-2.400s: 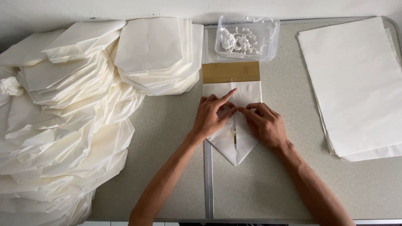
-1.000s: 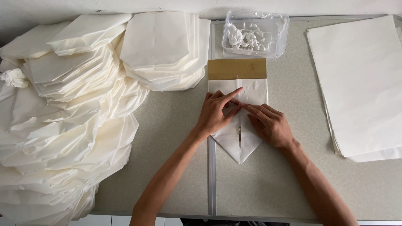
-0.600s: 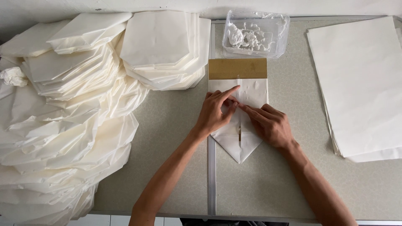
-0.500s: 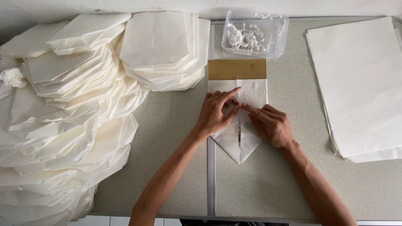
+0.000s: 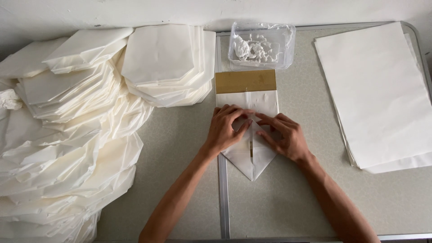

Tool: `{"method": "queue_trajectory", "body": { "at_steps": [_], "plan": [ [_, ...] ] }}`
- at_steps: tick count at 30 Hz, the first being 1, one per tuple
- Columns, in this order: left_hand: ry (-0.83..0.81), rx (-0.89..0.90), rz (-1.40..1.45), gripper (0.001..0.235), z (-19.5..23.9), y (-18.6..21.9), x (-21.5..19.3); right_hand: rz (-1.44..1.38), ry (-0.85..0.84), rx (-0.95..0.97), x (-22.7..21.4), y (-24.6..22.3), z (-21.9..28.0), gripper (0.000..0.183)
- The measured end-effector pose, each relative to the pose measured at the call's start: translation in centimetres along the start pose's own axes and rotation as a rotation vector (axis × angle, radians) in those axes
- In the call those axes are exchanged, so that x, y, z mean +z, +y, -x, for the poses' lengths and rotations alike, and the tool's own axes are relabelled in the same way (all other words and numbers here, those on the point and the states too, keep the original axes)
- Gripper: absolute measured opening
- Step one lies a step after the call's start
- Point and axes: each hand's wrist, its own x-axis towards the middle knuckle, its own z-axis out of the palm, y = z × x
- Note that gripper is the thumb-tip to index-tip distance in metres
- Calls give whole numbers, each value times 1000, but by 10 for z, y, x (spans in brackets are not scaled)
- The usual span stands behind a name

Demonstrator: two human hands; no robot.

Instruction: Folding the bottom of a white paper bag and preparing a paper insert using a template

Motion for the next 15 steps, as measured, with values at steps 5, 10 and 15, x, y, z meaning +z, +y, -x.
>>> {"method": "queue_trajectory", "body": {
  "at_steps": [5, 10, 15],
  "plan": [
    [-7, -47, 2, 19, 2, -3, 6, -22, -25, -21, 1, 3, 5, 38],
    [-54, -126, 9, 35, 0, 15, -1, -19, -11, -19, 2, 10, 11, 35],
    [3, -159, 31, 25, 2, 9, 8, -58, -8, 37, 3, 8, 11, 36]
  ]
}}
